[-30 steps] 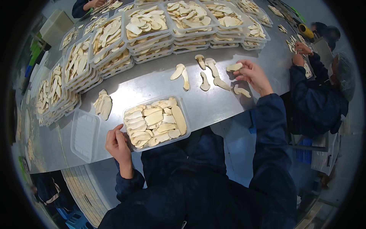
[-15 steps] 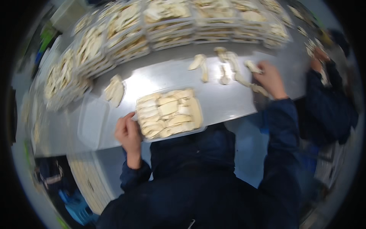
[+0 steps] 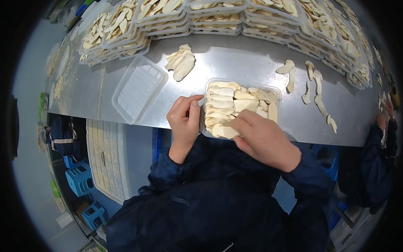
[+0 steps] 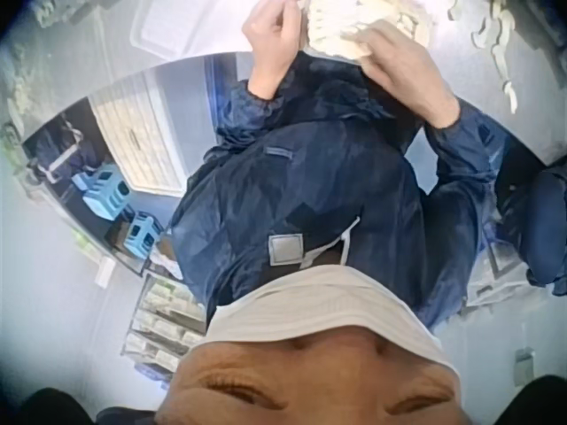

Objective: The person arranges sliced mushrooms into clear plastic trays on a stainless steel table. They pick up individual mushroom pieces and place them neatly into the containers, working alongside other staff members in a food preparation area.

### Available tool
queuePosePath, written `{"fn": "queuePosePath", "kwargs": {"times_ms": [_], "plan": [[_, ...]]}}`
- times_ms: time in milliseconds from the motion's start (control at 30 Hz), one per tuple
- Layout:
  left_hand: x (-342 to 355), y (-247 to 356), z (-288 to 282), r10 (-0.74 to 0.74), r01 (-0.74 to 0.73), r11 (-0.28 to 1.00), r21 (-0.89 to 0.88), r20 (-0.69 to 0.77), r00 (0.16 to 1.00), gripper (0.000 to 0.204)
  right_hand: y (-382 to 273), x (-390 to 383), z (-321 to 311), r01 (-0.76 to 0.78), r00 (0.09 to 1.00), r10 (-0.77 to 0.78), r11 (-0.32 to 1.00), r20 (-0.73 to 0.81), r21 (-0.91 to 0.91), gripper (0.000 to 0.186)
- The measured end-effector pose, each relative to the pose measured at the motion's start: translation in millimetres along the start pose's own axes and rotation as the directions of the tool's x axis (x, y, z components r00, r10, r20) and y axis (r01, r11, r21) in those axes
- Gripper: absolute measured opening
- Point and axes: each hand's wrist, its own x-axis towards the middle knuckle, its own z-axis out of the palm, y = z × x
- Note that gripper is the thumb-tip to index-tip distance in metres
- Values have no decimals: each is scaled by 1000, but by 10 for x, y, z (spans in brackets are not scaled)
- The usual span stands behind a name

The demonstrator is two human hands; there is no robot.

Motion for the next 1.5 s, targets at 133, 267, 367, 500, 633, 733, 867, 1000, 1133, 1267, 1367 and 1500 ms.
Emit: {"fn": "queuePosePath", "kwargs": {"times_ms": [133, 267, 367, 500, 633, 733, 867, 1000, 1133, 1267, 1367, 1500], "plan": [[-4, 7, 8, -17, 17, 1000, -12, 5, 1000, 16, -38, 119, 175, 106, 994, -108, 989, -13, -103, 19], [-11, -6, -16, -11, 11, 1000, -16, 2, 1000, 16, -58, 164, 242, 109, 993, -113, 984, -21, -138, 16], [-9, 8, -35, -30, 31, 999, -22, 15, 999, 16, -61, 162, 240, 93, 995, -95, 987, -13, -131, 18], [-18, 25, -65, -78, 81, 996, -48, 52, 996, 16, -63, 119, 217, 40, 998, -43, 996, -42, -74, 17], [-72, 109, -171, -127, 133, 990, -48, 113, 985, 16, -29, 93, 175, -54, 997, 52, 998, -49, -29, 15], [-167, 188, -265, -155, 166, 984, -56, 172, 973, 19, -16, 69, 176, -102, 993, 100, 995, -69, -19, 13], [-297, 264, -390, -243, 259, 965, -31, 254, 936, 24, -15, 37, 119, -215, 965, 244, 947, -100, 239, 12], [-404, 271, -445, -273, 302, 952, -56, 293, 916, 27, 87, -94, 55, -289, 917, 394, 562, 57, 775, 21], [-469, 303, -428, -312, 352, 933, -76, 316, 896, 32, 107, -133, 101, -233, 914, 397, 352, 81, 907, 34], [-496, 284, -400, -343, 384, 920, -74, 318, 884, 36, 105, -127, 125, -209, 917, 386, 257, 98, 944, 34], [-516, 262, -388, -337, 372, 926, -59, 313, 888, 40, 83, -105, 122, -223, 912, 389, 214, 126, 951, 34], [-496, 271, -339, -306, 336, 941, -48, 307, 901, 43, 62, -82, 151, -200, 923, 369, 208, 112, 958, 33]]}}
